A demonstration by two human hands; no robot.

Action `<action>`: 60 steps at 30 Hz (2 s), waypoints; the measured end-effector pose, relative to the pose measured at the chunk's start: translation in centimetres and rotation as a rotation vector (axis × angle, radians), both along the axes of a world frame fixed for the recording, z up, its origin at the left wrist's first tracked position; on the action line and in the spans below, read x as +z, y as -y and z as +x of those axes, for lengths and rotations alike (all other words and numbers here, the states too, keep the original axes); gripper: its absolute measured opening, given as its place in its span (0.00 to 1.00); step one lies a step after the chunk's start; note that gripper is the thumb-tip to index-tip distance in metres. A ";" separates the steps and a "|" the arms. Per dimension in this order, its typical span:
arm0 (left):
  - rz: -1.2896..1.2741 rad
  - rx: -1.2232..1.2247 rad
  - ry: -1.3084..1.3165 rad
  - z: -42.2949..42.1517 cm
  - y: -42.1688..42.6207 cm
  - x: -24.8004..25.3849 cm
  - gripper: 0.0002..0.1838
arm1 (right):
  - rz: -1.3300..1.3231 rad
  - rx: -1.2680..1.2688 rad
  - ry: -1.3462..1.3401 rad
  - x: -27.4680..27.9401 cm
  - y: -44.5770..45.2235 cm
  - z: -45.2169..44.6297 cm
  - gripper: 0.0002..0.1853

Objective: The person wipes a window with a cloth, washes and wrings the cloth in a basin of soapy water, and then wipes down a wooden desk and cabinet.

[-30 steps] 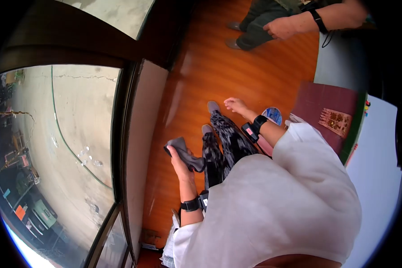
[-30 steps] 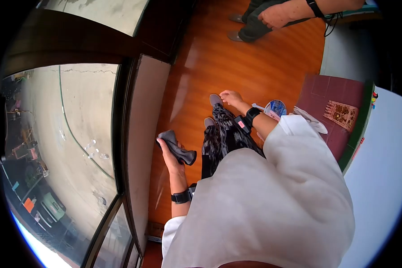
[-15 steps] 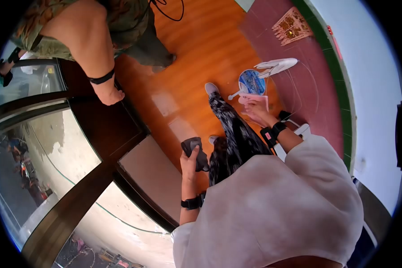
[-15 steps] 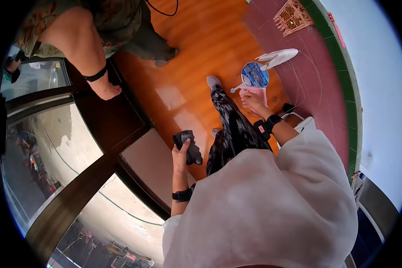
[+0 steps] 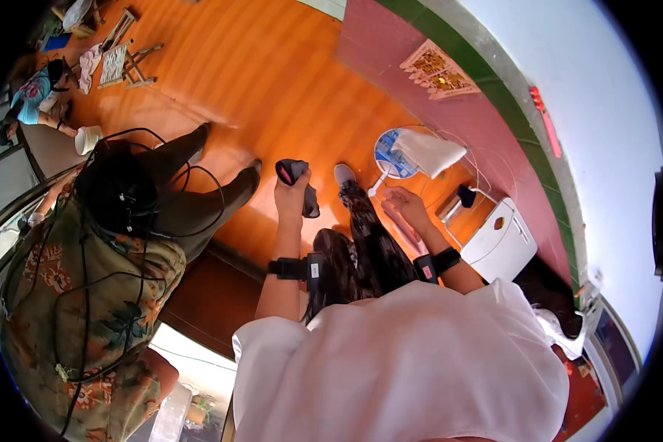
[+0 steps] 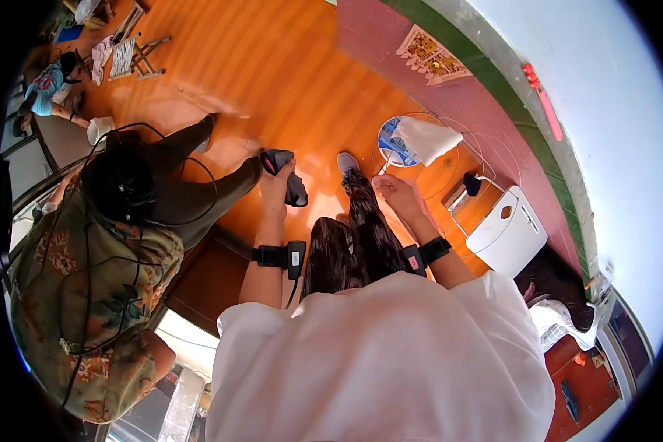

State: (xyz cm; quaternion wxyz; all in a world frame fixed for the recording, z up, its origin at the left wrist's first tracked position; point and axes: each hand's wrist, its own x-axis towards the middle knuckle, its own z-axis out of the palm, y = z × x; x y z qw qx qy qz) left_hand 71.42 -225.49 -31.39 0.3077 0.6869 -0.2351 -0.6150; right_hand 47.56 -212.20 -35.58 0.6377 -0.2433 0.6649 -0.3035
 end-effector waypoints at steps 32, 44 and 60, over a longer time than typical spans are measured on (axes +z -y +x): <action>0.262 0.725 -0.063 2.9 -17.3 -0.3 0.20 | -0.006 0.984 -0.247 -14.0 23.8 8.1 0.12; -0.064 1.411 -0.121 -3.4 -47.1 -4.9 0.26 | 0.543 1.926 0.261 -4.0 -19.6 23.2 0.33; -0.052 1.843 -0.087 1.4 -78.2 -7.2 0.17 | 0.265 1.779 0.139 -11.8 -38.6 36.4 0.20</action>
